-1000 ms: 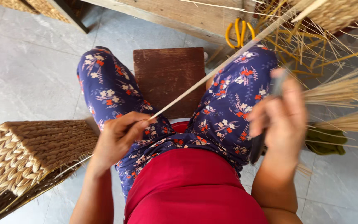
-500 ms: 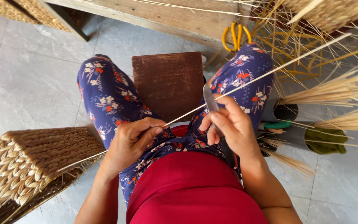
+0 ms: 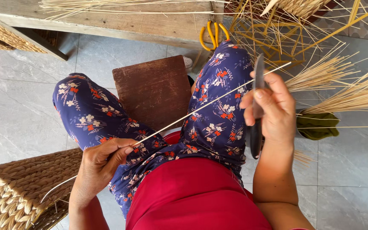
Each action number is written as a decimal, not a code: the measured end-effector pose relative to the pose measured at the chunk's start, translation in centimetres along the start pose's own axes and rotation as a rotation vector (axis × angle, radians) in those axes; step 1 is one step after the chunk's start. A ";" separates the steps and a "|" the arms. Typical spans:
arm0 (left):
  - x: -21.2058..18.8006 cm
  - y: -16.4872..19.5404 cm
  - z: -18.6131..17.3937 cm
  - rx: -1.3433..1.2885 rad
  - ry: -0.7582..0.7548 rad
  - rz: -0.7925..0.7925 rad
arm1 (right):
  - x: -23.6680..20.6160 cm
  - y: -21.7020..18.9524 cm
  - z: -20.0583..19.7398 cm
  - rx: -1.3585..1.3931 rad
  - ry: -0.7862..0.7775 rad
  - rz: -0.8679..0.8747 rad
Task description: The person gathers thin dried plant strips, separates them, and trims the ends with scissors. They then use a knife to split and smooth individual strips, preparing them for weaving.
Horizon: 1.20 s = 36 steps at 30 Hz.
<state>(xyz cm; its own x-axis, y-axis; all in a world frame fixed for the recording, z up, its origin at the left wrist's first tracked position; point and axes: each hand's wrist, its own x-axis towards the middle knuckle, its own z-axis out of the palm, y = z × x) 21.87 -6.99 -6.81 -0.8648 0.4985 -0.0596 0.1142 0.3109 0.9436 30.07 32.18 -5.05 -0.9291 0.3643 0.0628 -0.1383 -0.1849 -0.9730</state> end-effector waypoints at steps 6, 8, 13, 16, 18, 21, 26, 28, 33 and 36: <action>-0.1 0.3 -0.5 0.061 0.017 0.000 | 0.7 -0.7 -2.7 0.033 0.144 -0.107; 0.0 0.7 -0.5 0.051 0.049 0.002 | 1.0 -1.0 -2.2 0.035 0.206 -0.174; 1.8 2.2 1.4 0.022 0.076 -0.007 | -1.8 -0.7 3.1 -0.119 0.011 0.071; 2.8 3.3 2.8 0.024 -0.019 0.065 | -2.3 1.6 7.6 -0.168 -0.382 0.237; 3.0 3.7 3.4 0.060 -0.027 0.055 | -2.7 3.0 9.5 -0.188 -0.447 0.286; 3.0 3.8 3.2 0.084 -0.027 0.050 | -2.5 4.2 9.9 -0.156 -0.466 0.244; 2.5 2.9 2.5 0.067 -0.011 0.088 | -1.1 3.6 6.8 -0.123 -0.306 0.187; 2.2 2.5 2.2 0.075 -0.008 0.074 | -0.4 3.0 5.5 -0.094 -0.206 0.162; 1.2 2.1 1.4 0.092 0.020 0.022 | 0.1 1.6 2.2 -0.095 -0.027 0.050; 1.1 2.1 1.3 0.106 0.035 0.044 | 0.4 1.0 0.1 -0.086 0.040 -0.009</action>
<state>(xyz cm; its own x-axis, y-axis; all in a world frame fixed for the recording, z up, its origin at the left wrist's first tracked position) 21.82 -4.76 -5.26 -0.8741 0.4856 -0.0063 0.2013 0.3740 0.9053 29.50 32.10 -5.96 -0.9132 0.4023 0.0648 -0.1154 -0.1028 -0.9880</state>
